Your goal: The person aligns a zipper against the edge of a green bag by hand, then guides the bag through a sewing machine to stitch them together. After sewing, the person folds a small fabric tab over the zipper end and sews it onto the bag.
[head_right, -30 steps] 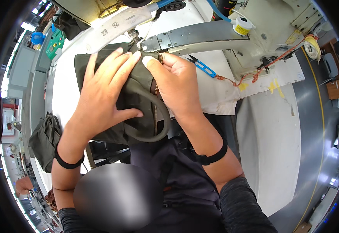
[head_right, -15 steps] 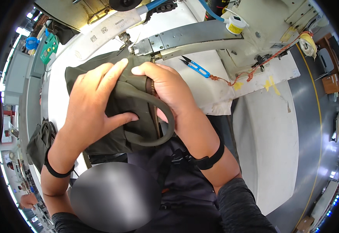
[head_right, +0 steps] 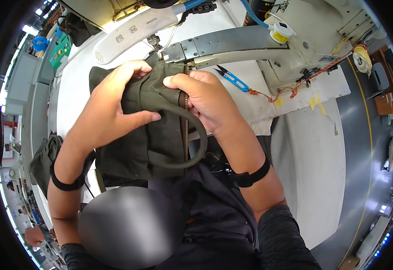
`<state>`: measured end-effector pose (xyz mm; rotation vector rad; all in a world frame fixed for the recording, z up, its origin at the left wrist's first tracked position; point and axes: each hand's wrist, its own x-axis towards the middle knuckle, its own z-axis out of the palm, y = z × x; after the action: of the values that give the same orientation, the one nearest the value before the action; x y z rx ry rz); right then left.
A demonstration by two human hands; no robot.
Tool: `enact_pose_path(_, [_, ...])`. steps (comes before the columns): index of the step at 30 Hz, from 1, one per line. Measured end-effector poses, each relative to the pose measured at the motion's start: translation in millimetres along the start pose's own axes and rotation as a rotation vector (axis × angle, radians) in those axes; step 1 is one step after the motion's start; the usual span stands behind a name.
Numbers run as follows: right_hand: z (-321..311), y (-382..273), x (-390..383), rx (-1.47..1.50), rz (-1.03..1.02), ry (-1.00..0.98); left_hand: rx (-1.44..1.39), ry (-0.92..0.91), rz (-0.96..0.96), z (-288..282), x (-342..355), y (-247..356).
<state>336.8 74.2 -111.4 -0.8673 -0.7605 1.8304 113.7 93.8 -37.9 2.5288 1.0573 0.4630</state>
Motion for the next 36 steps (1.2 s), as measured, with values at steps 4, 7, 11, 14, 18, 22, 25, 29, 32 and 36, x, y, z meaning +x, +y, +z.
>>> enact_pose_path(4, [-3.4, 6.1, 7.6, -0.006, -0.017, 0.085, 0.118, -0.008, 0.162, -5.4, 12.1, -9.3])
enact_pose_path(7, [-4.2, 4.0, 3.5, -0.076, -0.027, 0.139, 0.047, -0.056, 0.074, -4.0, 15.2, -12.5])
enact_pose_path(11, [-0.1, 2.8, -3.2, -0.113, -0.108, 0.187, 0.106, 0.092, 0.231, 10.2, 8.1, -17.2])
enact_pose_path(14, [-3.2, 8.4, -1.1, -0.105, -0.181, 0.149, 0.272, 0.166, 0.277, 16.4, -0.9, -16.6])
enact_pose_path(18, [1.9, 2.1, -3.4, -0.218, -0.223, 0.132, 0.317, 0.243, 0.285, 29.9, -6.0, -20.8])
enact_pose_path(22, [-6.5, 1.5, 1.1, -0.403, -0.27, 0.14, 0.339, 0.266, 0.235, 38.5, -7.5, -19.4])
enact_pose_path(25, [-9.8, -1.9, 0.6, -0.469, -0.241, 0.148, 0.314, 0.319, 0.196, 43.4, -8.4, -19.2])
enact_pose_path(29, [-12.3, -4.2, 2.0, -0.493, -0.239, 0.125, 0.247, 0.249, 0.142, 40.5, -6.5, -16.6])
enact_pose_path(32, [-7.4, -9.6, -1.2, -0.522, -0.189, 0.169, 0.167, 0.236, 0.147, 34.8, -0.1, -24.7])
enact_pose_path(36, [-6.5, -11.0, -1.7, -0.514, -0.166, 0.177, -0.107, 0.115, 0.167, 20.6, 10.6, -24.8])
